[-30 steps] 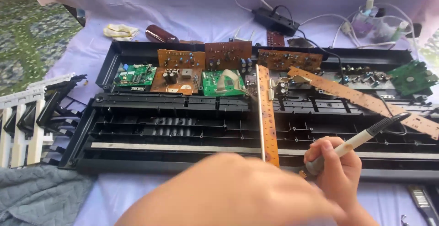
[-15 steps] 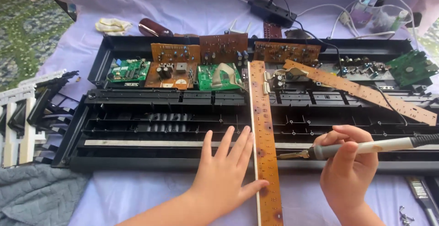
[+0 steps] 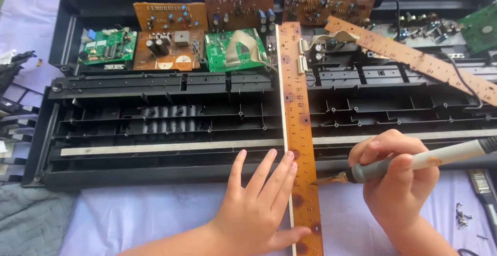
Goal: Soldering electronic components onto a circuit board strip inside a disassembled keyboard
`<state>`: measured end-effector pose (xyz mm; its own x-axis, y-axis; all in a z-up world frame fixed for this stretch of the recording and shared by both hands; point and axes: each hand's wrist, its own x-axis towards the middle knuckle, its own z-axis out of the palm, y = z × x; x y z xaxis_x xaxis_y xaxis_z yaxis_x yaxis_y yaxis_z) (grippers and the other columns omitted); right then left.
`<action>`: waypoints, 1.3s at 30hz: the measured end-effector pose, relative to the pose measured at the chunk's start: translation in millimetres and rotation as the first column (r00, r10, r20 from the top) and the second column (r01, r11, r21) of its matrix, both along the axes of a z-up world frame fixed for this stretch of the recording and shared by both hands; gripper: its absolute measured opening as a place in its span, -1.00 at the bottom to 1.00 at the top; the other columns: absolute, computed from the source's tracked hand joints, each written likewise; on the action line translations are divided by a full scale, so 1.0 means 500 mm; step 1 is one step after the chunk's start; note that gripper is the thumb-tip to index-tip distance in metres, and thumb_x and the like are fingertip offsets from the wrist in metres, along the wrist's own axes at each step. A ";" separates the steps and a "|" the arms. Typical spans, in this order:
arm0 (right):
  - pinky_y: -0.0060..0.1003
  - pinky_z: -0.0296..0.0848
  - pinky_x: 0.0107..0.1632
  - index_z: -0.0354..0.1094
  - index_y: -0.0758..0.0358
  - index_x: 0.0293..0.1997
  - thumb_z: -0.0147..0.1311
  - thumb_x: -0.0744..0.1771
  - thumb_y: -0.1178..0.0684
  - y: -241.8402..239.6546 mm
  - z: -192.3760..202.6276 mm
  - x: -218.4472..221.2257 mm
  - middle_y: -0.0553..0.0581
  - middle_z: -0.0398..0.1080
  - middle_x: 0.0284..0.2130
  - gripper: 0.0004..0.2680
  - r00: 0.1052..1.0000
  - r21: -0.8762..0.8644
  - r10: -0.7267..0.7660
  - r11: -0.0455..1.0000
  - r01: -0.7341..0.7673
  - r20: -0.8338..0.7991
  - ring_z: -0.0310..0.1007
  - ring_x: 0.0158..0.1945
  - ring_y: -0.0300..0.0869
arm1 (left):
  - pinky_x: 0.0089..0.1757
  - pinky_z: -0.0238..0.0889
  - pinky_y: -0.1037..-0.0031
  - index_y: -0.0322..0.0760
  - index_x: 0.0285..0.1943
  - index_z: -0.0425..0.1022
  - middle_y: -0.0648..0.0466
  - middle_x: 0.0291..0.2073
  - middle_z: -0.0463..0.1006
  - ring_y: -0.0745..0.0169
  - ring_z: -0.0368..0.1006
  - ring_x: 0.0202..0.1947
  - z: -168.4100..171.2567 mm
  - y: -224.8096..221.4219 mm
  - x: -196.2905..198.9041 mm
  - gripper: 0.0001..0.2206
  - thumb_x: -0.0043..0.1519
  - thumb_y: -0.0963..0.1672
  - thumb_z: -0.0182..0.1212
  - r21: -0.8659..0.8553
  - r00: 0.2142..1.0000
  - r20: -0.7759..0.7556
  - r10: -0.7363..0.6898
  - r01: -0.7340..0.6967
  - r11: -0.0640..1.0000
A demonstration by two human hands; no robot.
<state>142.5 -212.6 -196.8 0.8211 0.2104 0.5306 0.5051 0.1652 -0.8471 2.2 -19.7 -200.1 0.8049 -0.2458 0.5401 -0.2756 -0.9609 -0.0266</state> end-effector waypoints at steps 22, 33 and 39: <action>-0.29 0.30 -0.49 0.21 0.11 -0.18 -0.18 0.48 -0.33 0.013 0.022 -0.016 0.07 0.10 -0.55 -0.68 0.982 0.012 0.053 0.999 -0.052 -0.180 0.23 -0.62 -0.11 | 0.18 0.14 -0.23 -0.27 0.39 0.45 -0.03 0.43 0.32 -0.03 0.31 0.37 0.011 -0.007 -0.012 -0.26 0.29 0.29 0.00 0.098 0.991 -0.105 0.083 -0.073 0.993; -0.34 0.21 -0.52 0.27 0.21 -0.25 -0.14 0.47 -0.26 0.019 0.016 -0.022 0.09 0.14 -0.60 -0.67 0.980 -0.039 0.139 0.989 -0.146 -0.142 0.28 -0.64 -0.13 | 0.19 0.13 -0.25 -0.27 0.42 0.42 -0.02 0.45 0.29 -0.02 0.29 0.39 0.011 -0.010 -0.012 -0.23 0.27 0.29 0.03 0.122 0.987 -0.123 0.103 -0.088 0.989; -0.33 0.20 -0.52 0.24 0.22 -0.19 -0.17 0.48 -0.23 0.016 0.015 -0.022 0.09 0.13 -0.57 -0.69 0.975 -0.049 0.156 0.985 -0.166 -0.156 0.27 -0.62 -0.13 | 0.18 0.14 -0.24 -0.27 0.42 0.42 -0.02 0.45 0.29 -0.04 0.30 0.38 0.011 -0.010 -0.013 -0.24 0.27 0.29 0.04 0.109 0.987 -0.125 0.101 -0.088 0.990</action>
<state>131.3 -204.4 -189.2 0.8435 0.3750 0.3845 0.3411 0.1789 -0.9228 -4.0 -24.9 -194.5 0.8889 -0.2141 0.4050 -0.1914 -0.9768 -0.0962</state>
